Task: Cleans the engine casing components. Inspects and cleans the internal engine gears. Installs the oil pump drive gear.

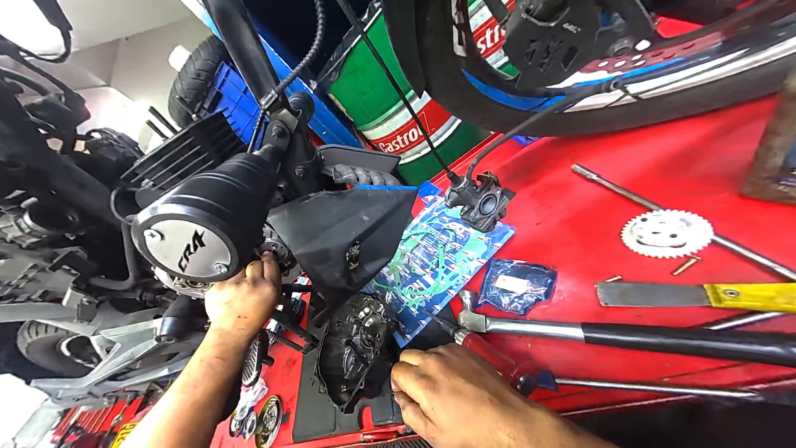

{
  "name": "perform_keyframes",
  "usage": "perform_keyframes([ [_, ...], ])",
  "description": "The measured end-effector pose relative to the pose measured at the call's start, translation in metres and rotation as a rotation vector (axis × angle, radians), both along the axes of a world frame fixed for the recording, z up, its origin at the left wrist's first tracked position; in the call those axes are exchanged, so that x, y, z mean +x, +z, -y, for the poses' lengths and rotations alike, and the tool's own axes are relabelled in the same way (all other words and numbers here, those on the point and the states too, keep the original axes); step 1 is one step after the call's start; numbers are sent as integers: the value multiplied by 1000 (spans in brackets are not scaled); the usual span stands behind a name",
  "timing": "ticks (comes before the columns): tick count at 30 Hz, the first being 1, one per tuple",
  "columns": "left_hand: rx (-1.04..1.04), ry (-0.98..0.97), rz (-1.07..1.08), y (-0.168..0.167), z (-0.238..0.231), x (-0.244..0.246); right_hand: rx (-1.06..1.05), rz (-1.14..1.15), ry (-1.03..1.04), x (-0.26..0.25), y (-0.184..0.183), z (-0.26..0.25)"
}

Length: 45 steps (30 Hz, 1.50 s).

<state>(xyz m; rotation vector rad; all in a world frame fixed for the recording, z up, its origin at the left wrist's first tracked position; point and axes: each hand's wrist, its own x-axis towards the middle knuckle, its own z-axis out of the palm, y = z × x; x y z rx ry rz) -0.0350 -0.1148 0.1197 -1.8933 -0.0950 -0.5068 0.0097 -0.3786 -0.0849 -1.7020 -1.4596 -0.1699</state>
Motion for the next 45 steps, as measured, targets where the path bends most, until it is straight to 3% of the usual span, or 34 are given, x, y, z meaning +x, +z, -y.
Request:
perform_keyframes([
  [19, 41, -102, 27, -1, -7, -2, -48, 6, -1, 1, -2, -2],
  [24, -36, -187, -113, 12, -6, -11, 6, -40, 5, 1, -3, -4],
  [26, -144, -199, -183, 27, 2, -22, 93, -137, 15, 0, -1, -5],
  [29, -382, -201, -27, 42, 41, -46, 273, -345, 37, -2, 9, -4],
  [31, -531, -258, -64, 36, 77, -68, 389, -482, 63, -4, 17, -4],
  [34, -915, -301, -293, 2, 120, -86, 483, -541, 110, -6, 29, -1],
  [36, -1163, -332, -313, -22, 129, -89, 518, -494, 114, -8, 34, 1],
  [41, -1706, -566, -8, -69, 144, -93, 514, -388, 51, -7, 34, 10],
  [45, -1785, -633, 106, -96, 148, -86, 473, -400, 16, -2, 26, 12],
])
